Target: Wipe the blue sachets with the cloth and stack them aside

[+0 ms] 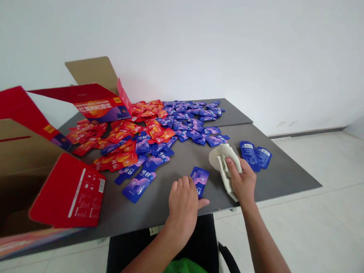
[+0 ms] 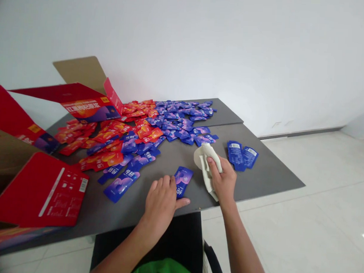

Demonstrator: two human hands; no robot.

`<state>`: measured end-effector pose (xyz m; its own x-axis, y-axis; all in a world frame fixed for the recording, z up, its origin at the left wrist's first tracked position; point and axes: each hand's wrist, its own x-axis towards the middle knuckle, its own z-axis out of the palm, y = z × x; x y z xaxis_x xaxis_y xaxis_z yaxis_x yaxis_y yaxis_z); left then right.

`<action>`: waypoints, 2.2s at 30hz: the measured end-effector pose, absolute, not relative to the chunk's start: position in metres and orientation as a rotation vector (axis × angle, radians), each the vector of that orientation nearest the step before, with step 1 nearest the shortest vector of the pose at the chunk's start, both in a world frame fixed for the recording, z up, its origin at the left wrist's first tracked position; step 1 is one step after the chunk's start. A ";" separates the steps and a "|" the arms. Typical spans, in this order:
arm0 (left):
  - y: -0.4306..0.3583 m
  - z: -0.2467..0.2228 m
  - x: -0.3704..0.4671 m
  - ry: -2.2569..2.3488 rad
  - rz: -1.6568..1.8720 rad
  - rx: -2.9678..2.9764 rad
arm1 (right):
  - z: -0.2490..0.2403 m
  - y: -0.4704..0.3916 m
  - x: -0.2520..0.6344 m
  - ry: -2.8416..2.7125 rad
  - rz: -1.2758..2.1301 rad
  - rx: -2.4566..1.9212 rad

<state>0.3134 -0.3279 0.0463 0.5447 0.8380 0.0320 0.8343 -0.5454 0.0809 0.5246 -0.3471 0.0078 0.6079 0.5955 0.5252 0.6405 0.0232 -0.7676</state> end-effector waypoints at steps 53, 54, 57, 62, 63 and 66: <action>-0.367 -0.020 0.243 1.012 1.000 2.581 | 0.022 -0.285 0.498 -2.230 0.031 -1.637; -0.367 -0.020 0.243 1.019 1.006 2.578 | 0.028 -0.277 0.503 -2.204 -0.016 -1.687; -0.368 -0.021 0.244 1.029 1.011 2.568 | 0.048 -0.282 0.498 -2.143 -0.085 -1.649; -0.368 -0.021 0.245 1.036 1.003 2.571 | 0.042 -0.336 0.463 -2.397 0.104 -1.330; -0.368 -0.021 0.245 1.036 1.004 2.568 | 0.035 -0.340 0.460 -2.442 0.156 -1.293; -0.368 -0.021 0.245 1.026 1.013 2.550 | 0.018 -0.321 0.471 -2.388 0.176 -1.359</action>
